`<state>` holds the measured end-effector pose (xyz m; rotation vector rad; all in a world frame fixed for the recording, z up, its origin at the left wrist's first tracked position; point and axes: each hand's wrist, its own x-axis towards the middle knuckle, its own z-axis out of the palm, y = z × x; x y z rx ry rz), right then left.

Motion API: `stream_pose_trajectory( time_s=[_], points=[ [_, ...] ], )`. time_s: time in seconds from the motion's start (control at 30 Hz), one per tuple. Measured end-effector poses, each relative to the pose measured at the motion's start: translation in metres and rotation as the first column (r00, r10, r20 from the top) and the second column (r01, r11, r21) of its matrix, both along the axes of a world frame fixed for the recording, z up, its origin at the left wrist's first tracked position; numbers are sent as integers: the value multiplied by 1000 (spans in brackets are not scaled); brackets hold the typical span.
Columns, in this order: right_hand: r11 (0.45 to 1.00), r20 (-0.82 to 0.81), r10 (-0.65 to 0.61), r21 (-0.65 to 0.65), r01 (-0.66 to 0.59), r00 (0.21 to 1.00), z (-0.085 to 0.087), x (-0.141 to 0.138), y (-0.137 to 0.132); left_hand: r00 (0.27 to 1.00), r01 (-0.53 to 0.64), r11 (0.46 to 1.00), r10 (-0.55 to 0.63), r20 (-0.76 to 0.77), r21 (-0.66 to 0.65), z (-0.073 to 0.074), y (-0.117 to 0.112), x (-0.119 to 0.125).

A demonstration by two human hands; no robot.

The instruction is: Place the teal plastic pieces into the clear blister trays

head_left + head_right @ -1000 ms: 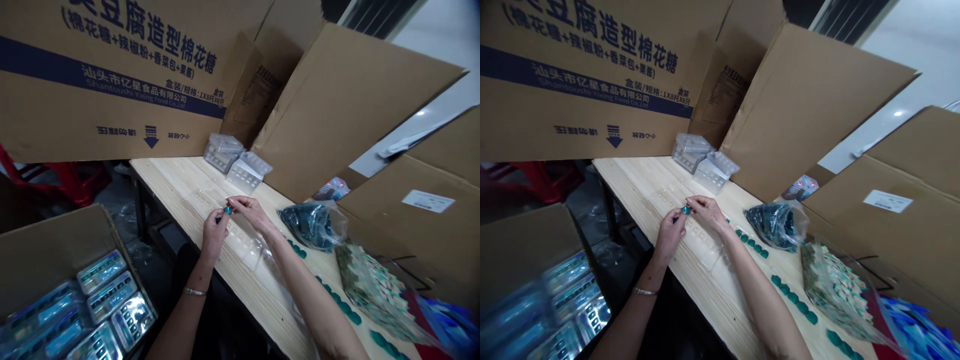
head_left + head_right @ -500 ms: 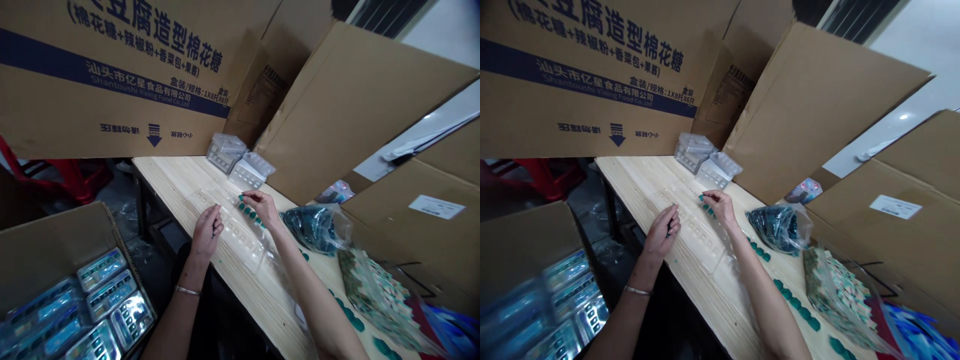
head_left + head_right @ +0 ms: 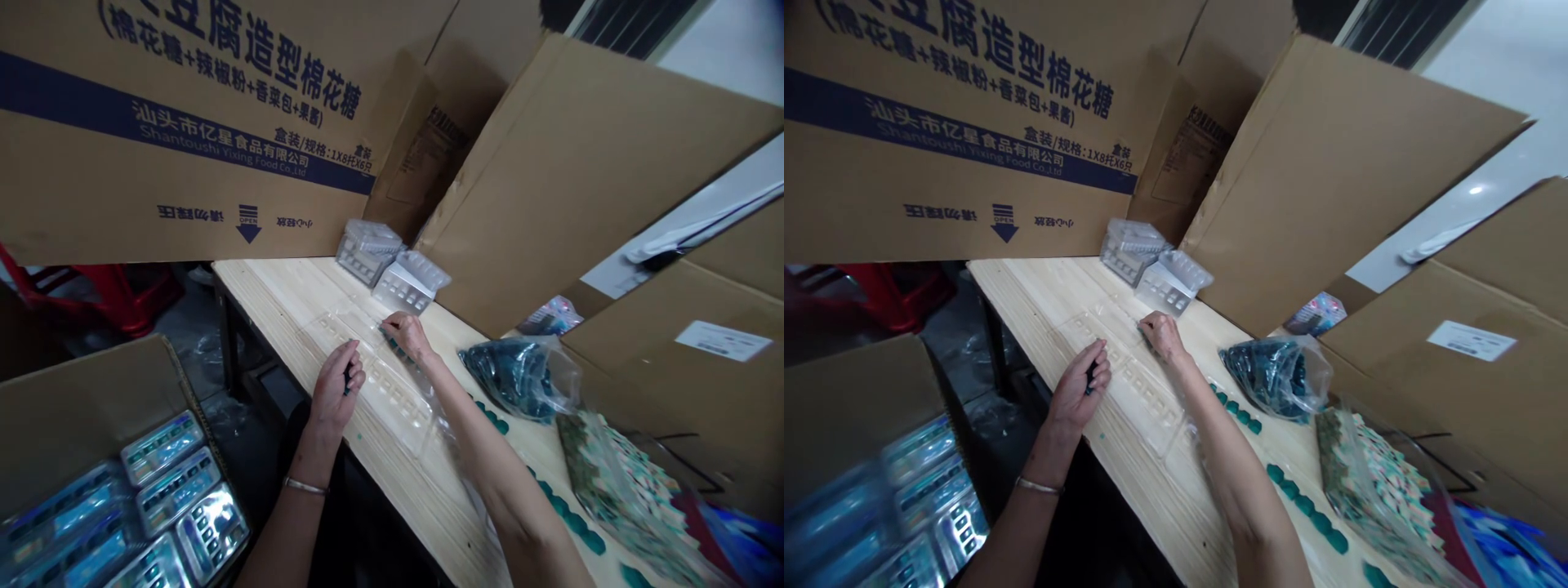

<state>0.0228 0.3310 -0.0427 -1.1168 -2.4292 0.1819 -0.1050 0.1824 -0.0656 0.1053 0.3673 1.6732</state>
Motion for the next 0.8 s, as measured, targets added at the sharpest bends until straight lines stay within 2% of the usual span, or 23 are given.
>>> stream_pose_trajectory(
  time_s=[0.2,0.4,0.47,0.57,0.67,0.73,0.8],
  points=[
    [994,107,-112,-1,113,988,-9,-10,-5,986,59,998,-59,156,3,2,0,-2],
    [975,157,-222,18,222,962,-13,-21,-14,976,64,998,-65,208,13,3,0,-2],
    [975,136,-220,8,221,966,-8,-16,-15,969,73,997,-74,234,12,3,0,-1],
    [979,-5,-204,-18,204,979,4,-3,-18,961,56,998,-53,272,-3,4,0,-1],
    [987,-209,-149,-84,134,966,19,1,-37,959,1,1000,2,283,-11,4,-1,-1],
    [990,-292,-37,-141,-4,956,29,-3,-62,962,-21,1000,20,272,1,5,-1,-1],
    [964,-290,144,-174,-200,946,38,-12,-91,970,-21,1000,15,242,21,4,-1,0]
  ],
)
